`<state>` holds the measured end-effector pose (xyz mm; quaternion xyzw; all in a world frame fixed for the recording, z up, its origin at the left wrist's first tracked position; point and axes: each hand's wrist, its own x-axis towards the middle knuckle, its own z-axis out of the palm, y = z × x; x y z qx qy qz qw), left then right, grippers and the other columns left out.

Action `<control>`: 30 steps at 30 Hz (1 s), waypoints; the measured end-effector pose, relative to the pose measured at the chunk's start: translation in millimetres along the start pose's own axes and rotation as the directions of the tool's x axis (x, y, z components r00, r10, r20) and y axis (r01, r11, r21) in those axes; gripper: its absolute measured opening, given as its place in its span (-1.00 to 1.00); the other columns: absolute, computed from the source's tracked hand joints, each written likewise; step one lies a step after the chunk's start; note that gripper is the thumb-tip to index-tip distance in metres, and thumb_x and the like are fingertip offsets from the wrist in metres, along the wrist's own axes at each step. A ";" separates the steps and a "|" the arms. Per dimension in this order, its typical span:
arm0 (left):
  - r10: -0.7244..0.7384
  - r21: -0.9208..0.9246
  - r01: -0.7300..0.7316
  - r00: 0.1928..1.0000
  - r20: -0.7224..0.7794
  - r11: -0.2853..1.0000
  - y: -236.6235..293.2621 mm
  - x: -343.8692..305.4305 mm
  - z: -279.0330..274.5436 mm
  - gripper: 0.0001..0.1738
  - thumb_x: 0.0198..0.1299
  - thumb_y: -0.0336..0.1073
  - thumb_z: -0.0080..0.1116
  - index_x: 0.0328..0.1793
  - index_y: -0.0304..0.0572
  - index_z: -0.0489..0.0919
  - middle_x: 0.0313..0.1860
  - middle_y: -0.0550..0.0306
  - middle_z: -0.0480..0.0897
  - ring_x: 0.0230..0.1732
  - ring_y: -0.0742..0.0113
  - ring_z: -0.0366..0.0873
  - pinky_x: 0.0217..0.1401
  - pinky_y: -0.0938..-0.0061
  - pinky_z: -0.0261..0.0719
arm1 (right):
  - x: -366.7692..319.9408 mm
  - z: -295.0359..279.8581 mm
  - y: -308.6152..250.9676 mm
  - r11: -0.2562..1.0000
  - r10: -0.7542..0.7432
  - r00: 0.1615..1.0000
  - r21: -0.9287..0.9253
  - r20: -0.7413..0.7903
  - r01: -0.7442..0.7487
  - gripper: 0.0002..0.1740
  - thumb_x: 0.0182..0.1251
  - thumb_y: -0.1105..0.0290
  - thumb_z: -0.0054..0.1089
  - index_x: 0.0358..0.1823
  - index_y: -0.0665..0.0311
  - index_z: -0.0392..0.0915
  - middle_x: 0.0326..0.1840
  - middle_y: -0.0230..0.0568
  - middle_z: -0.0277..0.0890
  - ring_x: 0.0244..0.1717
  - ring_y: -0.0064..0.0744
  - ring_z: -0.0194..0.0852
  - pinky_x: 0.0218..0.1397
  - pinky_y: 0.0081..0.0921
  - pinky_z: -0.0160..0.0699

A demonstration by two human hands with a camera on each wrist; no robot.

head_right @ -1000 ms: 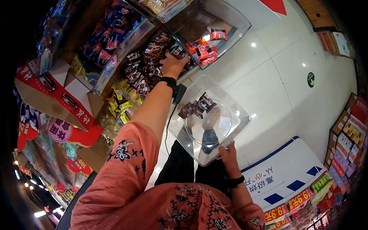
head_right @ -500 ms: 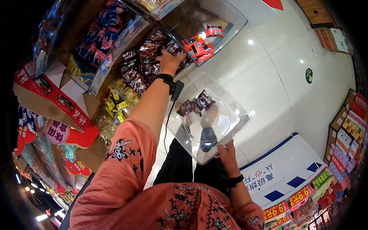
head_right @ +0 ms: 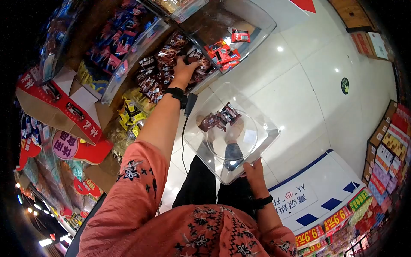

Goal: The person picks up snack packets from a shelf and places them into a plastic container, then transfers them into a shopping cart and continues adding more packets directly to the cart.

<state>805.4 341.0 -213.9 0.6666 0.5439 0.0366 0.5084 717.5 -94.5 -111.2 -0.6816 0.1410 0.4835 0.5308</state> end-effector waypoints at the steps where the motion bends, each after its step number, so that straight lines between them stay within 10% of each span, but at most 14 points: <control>1: 0.018 0.135 -0.014 0.999 -0.026 0.991 6.7 -3.6 0.0 0.08 -0.08 0.14 0.53 0.54 -0.07 0.30 0.41 -0.59 0.26 0.28 -0.40 0.47 0.40 0.14 0.47 | 0.3 1.1 -0.8 1.000 0.009 1.000 0.004 -0.005 -0.009 -0.46 0.35 0.40 0.08 0.31 0.43 0.23 -0.11 -0.12 0.57 -0.34 -0.42 0.65 -0.42 -0.56 0.70; 7: 0.083 0.157 -0.078 0.996 -0.026 0.985 6.1 6.2 14.1 0.17 -0.09 0.19 0.50 0.57 -0.29 0.25 0.35 -0.47 0.47 0.49 -0.38 0.22 0.52 0.12 0.28 | -1.0 3.4 -4.2 0.999 0.033 0.999 -0.025 0.005 -0.033 -0.45 0.33 0.41 0.07 0.31 0.45 0.24 -0.09 -0.10 0.57 -0.33 -0.39 0.65 -0.42 -0.56 0.73; 10: 0.091 0.198 -0.071 0.992 -0.093 0.978 6.1 5.8 11.6 0.04 -0.11 0.14 0.48 0.54 0.02 0.34 0.33 -0.50 0.45 0.32 -0.33 0.48 0.38 0.13 0.48 | 0.9 2.7 -0.4 0.998 0.047 0.999 -0.039 0.011 -0.047 -0.45 0.32 0.40 0.06 0.31 0.45 0.25 -0.08 -0.11 0.57 -0.33 -0.40 0.65 -0.44 -0.56 0.72; 13: 0.155 0.125 -0.140 0.981 -0.120 0.982 -2.5 8.9 6.4 -0.16 -0.10 0.11 0.52 0.28 -0.20 0.55 0.13 -0.26 0.67 0.16 -0.21 0.61 0.34 0.25 0.47 | 1.9 -2.0 3.6 0.998 0.043 0.999 -0.046 0.018 -0.042 -0.45 0.33 0.39 0.06 0.32 0.44 0.25 -0.08 -0.13 0.57 -0.31 -0.41 0.64 -0.43 -0.56 0.71; 18: 0.034 -0.201 -0.023 0.998 0.051 0.979 -6.6 2.6 -12.6 -0.36 0.06 -0.18 0.47 0.29 -0.16 0.57 0.03 -0.18 0.68 -0.07 -0.05 0.71 -0.45 0.04 0.79 | -1.9 5.1 -9.0 0.998 0.028 1.000 -0.055 0.006 -0.027 -0.43 0.35 0.38 0.07 0.34 0.43 0.24 -0.07 -0.16 0.57 -0.28 -0.45 0.62 -0.39 -0.56 0.68; 23: 0.429 0.001 -0.432 0.896 -0.112 0.902 -56.9 32.7 -6.3 -0.55 0.25 -0.25 0.36 0.19 -0.31 0.56 -0.14 0.06 0.69 -0.29 0.35 0.62 -0.44 0.44 0.60 | 1.3 1.5 -5.0 0.998 0.015 1.000 -0.064 0.005 -0.015 -0.43 0.37 0.37 0.07 0.36 0.42 0.22 -0.05 -0.16 0.57 -0.27 -0.47 0.62 -0.38 -0.57 0.67; 26: 0.274 -0.380 -0.264 0.961 -0.030 0.886 -44.1 6.6 -26.6 -0.66 0.31 -0.31 0.32 0.14 -0.27 0.57 -0.17 0.17 0.67 -0.23 0.40 0.58 -0.20 0.46 0.61 | -0.6 1.6 -8.4 0.999 0.006 1.000 -0.036 0.025 -0.005 -0.42 0.37 0.36 0.07 0.37 0.42 0.21 -0.04 -0.16 0.57 -0.27 -0.47 0.62 -0.37 -0.57 0.67; 27: 0.231 -0.333 -0.229 0.972 -0.036 0.914 -34.0 -6.1 -38.5 -0.52 0.22 -0.28 0.38 0.18 -0.43 0.56 -0.08 -0.09 0.73 -0.10 0.25 0.62 0.03 0.38 0.56 | -0.4 2.0 -9.5 1.000 -0.001 0.999 -0.027 0.032 0.002 -0.42 0.37 0.36 0.07 0.37 0.42 0.21 -0.03 -0.15 0.57 -0.27 -0.47 0.62 -0.37 -0.57 0.68; 30: 0.348 -0.172 -0.361 0.932 -0.101 0.917 -25.5 -32.7 -60.4 -0.57 0.23 -0.27 0.37 0.14 -0.38 0.58 -0.11 -0.07 0.73 -0.13 0.21 0.63 0.02 0.37 0.54 | 0.1 2.2 -11.2 1.000 -0.006 0.999 -0.022 0.039 0.007 -0.40 0.36 0.35 0.06 0.38 0.42 0.19 -0.01 -0.13 0.57 -0.26 -0.47 0.63 -0.36 -0.57 0.68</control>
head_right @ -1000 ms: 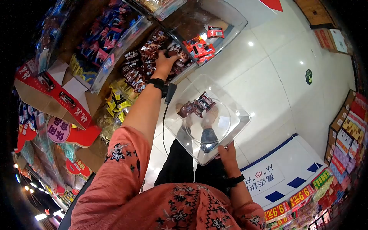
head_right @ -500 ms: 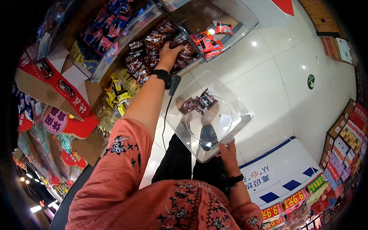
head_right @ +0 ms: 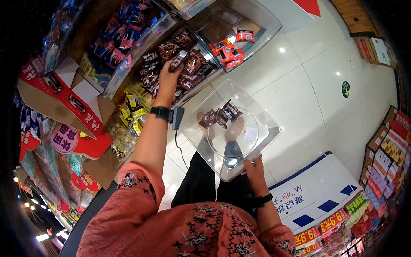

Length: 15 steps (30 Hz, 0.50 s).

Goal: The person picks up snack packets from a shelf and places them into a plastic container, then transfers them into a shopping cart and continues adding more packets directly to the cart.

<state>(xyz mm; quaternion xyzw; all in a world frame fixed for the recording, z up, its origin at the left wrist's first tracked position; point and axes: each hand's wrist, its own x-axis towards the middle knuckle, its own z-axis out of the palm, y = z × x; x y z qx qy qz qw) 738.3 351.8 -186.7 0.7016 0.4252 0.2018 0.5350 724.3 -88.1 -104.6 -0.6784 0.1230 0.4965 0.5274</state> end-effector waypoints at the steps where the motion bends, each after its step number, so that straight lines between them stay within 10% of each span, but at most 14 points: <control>1: 0.054 0.043 -0.055 0.998 0.013 0.998 -2.3 -4.0 -7.3 -0.57 0.18 -0.30 0.41 0.11 -0.38 0.58 -0.17 -0.09 0.71 -0.19 0.16 0.60 -0.03 0.34 0.54 | 1.4 0.1 1.3 1.000 0.009 1.000 -0.011 -0.006 -0.009 -0.40 0.36 0.35 0.06 0.39 0.42 0.19 0.00 -0.13 0.57 -0.25 -0.47 0.63 -0.36 -0.57 0.68; 8: 0.378 0.290 -0.392 0.920 0.107 0.873 56.6 -91.1 -20.8 -0.53 0.00 -0.69 0.26 0.07 -0.16 0.62 -0.07 -0.13 0.49 -0.03 -0.13 0.52 0.09 0.23 0.50 | 4.9 3.0 -4.8 0.999 0.003 1.000 -0.049 0.002 -0.003 -0.37 0.35 0.33 0.06 0.42 0.40 0.18 0.03 -0.12 0.57 -0.22 -0.45 0.64 -0.35 -0.57 0.69; 12: 0.366 0.270 -0.434 0.892 0.267 0.860 50.6 -136.6 3.0 -0.58 0.01 -0.61 0.33 0.03 -0.10 0.62 0.02 -0.09 0.48 0.03 -0.10 0.54 0.15 0.28 0.52 | 9.4 8.5 -8.3 1.000 -0.001 1.000 -0.024 0.007 0.001 -0.39 0.35 0.36 0.05 0.40 0.40 0.20 -0.02 -0.15 0.58 -0.23 -0.45 0.64 -0.37 -0.57 0.68; 15: 0.021 0.216 -0.122 0.908 0.418 0.969 29.7 -167.6 18.3 -0.49 -0.07 -0.59 0.35 0.06 0.01 0.63 0.05 -0.13 0.47 0.06 -0.21 0.53 0.12 0.23 0.57 | 11.0 9.6 -6.1 1.000 0.007 1.000 -0.006 0.015 -0.007 -0.42 0.34 0.41 0.03 0.38 0.41 0.22 -0.08 -0.17 0.58 -0.26 -0.47 0.62 -0.37 -0.57 0.67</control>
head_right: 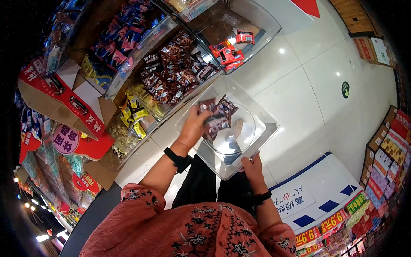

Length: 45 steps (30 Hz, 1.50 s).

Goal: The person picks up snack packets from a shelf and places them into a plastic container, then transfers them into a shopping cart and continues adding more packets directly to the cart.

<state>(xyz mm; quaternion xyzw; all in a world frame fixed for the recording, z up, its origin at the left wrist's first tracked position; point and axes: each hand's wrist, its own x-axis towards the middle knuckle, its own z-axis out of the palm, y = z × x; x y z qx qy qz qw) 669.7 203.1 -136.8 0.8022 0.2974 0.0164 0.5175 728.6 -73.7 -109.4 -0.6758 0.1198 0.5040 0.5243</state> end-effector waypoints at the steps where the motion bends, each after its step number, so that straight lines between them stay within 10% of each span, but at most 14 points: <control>1: 0.080 0.267 -0.095 0.995 0.067 0.959 0.8 -5.2 3.1 -0.52 -0.02 -0.58 0.31 0.07 0.02 0.63 0.06 -0.15 0.47 0.07 -0.25 0.54 0.12 0.19 0.59 | 1.0 -0.5 2.2 1.000 0.010 1.000 0.001 0.001 -0.010 -0.43 0.34 0.42 0.03 0.37 0.41 0.22 -0.10 -0.18 0.58 -0.28 -0.47 0.62 -0.37 -0.57 0.66; 8: -0.095 0.422 -0.078 0.923 0.373 0.903 -1.3 -3.1 -3.1 -0.31 0.15 -0.24 0.35 0.46 0.24 0.43 0.16 -0.26 0.53 0.14 -0.26 0.57 0.15 0.09 0.60 | 0.0 -1.2 8.4 0.998 -0.065 0.998 0.011 -0.003 0.065 -0.44 0.33 0.49 -0.02 0.37 0.42 0.24 -0.11 -0.21 0.57 -0.25 -0.51 0.57 -0.29 -0.60 0.57; 11: 0.066 0.404 -0.078 0.997 0.044 0.912 22.0 46.6 -47.0 -0.46 0.23 -0.19 0.29 0.34 -0.07 0.49 0.12 -0.22 0.57 0.06 -0.26 0.59 0.08 0.04 0.60 | -3.5 1.0 1.0 0.998 -0.062 0.997 0.025 -0.039 0.063 -0.44 0.33 0.50 -0.02 0.37 0.41 0.26 -0.08 -0.26 0.55 -0.18 -0.54 0.53 -0.23 -0.59 0.54; 14: 0.353 0.523 -0.169 0.894 -0.275 0.835 16.2 125.1 -97.5 -0.38 0.23 -0.12 0.36 0.29 -0.37 0.47 0.13 -0.29 0.56 0.17 -0.25 0.51 0.22 0.10 0.50 | -2.7 -3.0 2.5 0.999 -0.044 0.999 0.021 -0.030 0.045 -0.46 0.33 0.51 -0.02 0.36 0.40 0.29 -0.04 -0.29 0.53 -0.11 -0.55 0.50 -0.14 -0.58 0.53; 22: 0.129 0.792 0.224 0.926 -0.354 0.568 -27.4 239.2 -112.4 0.06 0.10 0.38 0.29 0.47 -0.35 0.35 0.33 -0.34 0.50 0.38 -0.23 0.40 0.40 -0.01 0.37 | 1.0 -8.6 10.3 0.999 -0.033 0.999 0.042 -0.027 0.034 -0.52 0.35 0.50 -0.01 0.30 0.41 0.33 -0.07 -0.31 0.54 -0.15 -0.57 0.50 -0.15 -0.60 0.51; 28: -0.124 0.722 0.351 0.929 -0.349 0.596 -19.3 244.7 -106.2 -0.06 0.13 0.34 0.26 0.53 -0.03 0.35 0.48 -0.25 0.37 0.53 -0.21 0.23 0.51 -0.04 0.18 | -3.1 -5.5 2.9 0.997 0.008 0.999 0.072 -0.038 -0.005 -0.51 0.33 0.49 0.00 0.30 0.41 0.34 -0.11 -0.31 0.54 -0.20 -0.57 0.51 -0.21 -0.60 0.51; 45: 0.156 0.833 0.151 0.950 -0.271 0.532 -50.3 244.4 -91.7 -0.35 0.32 0.26 0.10 0.37 0.06 0.46 0.09 -0.18 0.63 0.21 -0.19 0.56 0.14 -0.11 0.49 | 2.3 -9.2 7.1 0.998 0.015 0.999 0.057 -0.046 -0.013 -0.52 0.31 0.51 -0.01 0.28 0.41 0.35 -0.08 -0.29 0.54 -0.15 -0.56 0.51 -0.14 -0.58 0.52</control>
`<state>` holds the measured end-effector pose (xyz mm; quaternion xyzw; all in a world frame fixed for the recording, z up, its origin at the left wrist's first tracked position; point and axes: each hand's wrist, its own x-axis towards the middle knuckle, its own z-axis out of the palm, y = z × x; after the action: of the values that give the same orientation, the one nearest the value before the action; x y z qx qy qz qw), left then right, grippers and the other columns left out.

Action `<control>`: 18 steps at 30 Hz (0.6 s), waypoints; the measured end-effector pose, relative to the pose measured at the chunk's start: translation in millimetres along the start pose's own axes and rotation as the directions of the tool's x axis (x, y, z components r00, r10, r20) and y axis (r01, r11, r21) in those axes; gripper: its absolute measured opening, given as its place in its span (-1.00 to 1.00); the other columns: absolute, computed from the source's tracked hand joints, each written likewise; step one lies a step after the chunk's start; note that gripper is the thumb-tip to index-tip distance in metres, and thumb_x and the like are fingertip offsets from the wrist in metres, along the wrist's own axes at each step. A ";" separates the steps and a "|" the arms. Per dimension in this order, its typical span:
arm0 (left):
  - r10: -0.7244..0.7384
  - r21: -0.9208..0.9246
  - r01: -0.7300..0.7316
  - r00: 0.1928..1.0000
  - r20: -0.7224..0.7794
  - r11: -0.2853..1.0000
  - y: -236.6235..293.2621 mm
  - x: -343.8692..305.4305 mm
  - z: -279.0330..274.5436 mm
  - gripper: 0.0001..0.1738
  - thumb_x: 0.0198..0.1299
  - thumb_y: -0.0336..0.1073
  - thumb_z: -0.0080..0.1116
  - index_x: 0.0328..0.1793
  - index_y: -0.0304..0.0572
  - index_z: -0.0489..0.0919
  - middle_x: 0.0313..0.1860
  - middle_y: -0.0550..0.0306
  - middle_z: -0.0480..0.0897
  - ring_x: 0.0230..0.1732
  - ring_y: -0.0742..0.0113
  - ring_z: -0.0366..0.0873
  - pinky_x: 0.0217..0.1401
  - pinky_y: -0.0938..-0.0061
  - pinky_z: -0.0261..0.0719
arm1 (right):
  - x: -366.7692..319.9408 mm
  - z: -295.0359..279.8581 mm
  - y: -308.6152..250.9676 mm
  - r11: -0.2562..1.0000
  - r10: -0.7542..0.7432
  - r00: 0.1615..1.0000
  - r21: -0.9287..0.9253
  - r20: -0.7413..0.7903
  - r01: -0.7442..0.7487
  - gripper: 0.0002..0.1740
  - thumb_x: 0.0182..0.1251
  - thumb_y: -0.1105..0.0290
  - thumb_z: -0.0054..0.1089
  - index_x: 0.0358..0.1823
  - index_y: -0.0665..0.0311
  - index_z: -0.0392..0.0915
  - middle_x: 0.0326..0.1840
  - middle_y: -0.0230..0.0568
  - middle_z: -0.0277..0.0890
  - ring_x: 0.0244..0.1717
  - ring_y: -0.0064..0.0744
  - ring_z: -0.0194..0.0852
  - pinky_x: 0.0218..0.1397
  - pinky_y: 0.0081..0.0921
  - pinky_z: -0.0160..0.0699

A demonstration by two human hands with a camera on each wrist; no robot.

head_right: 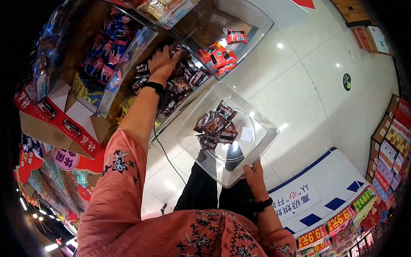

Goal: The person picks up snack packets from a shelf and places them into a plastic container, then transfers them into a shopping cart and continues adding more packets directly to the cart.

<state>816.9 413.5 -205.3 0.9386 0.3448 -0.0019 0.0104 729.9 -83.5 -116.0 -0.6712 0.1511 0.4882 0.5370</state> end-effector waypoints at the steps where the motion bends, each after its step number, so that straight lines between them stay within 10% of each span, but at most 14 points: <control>1: -0.002 -0.028 0.003 1.000 0.025 1.000 1.3 1.5 -4.2 -0.36 0.33 0.25 0.09 0.36 0.06 0.45 0.05 -0.19 0.63 0.18 -0.21 0.58 0.13 -0.11 0.50 | 0.4 0.3 0.2 1.000 -0.002 1.000 -0.002 0.001 0.002 -0.52 0.31 0.51 0.00 0.28 0.41 0.35 -0.08 -0.29 0.54 -0.16 -0.56 0.51 -0.16 -0.58 0.53; 5: -0.060 -0.175 0.107 0.966 0.252 0.979 5.4 -0.7 -17.5 -0.37 0.42 0.18 0.00 0.46 0.03 0.38 0.20 -0.27 0.60 0.20 -0.32 0.54 0.25 -0.09 0.48 | -0.1 2.6 -1.9 1.000 0.010 1.000 -0.016 0.005 -0.010 -0.51 0.32 0.50 0.00 0.29 0.40 0.34 -0.09 -0.27 0.55 -0.23 -0.56 0.53 -0.27 -0.60 0.54; 13: -0.147 -0.540 0.107 0.989 -0.032 0.835 -19.9 -22.0 9.5 -0.65 0.49 -0.04 -0.07 0.09 -0.09 0.58 -0.07 -0.28 0.66 -0.04 -0.33 0.58 0.05 -0.04 0.52 | -1.2 3.5 0.7 0.999 -0.040 0.999 -0.009 0.008 0.040 -0.53 0.33 0.47 0.00 0.28 0.40 0.34 -0.16 -0.27 0.56 -0.30 -0.55 0.54 -0.33 -0.61 0.54; 18: -0.180 -0.578 0.183 0.982 0.064 0.795 -20.9 -36.1 -11.8 -0.54 0.43 0.01 0.02 0.15 -0.26 0.52 0.00 -0.28 0.67 0.01 -0.35 0.60 0.10 -0.02 0.52 | -2.8 3.5 1.7 0.999 -0.044 0.999 -0.009 0.012 0.044 -0.57 0.33 0.46 0.01 0.22 0.40 0.37 -0.21 -0.28 0.57 -0.35 -0.54 0.54 -0.36 -0.59 0.53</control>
<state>775.9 406.3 -193.5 0.8530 0.4172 0.0999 0.2971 725.6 -81.9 -114.5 -0.6739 0.1309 0.4810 0.5454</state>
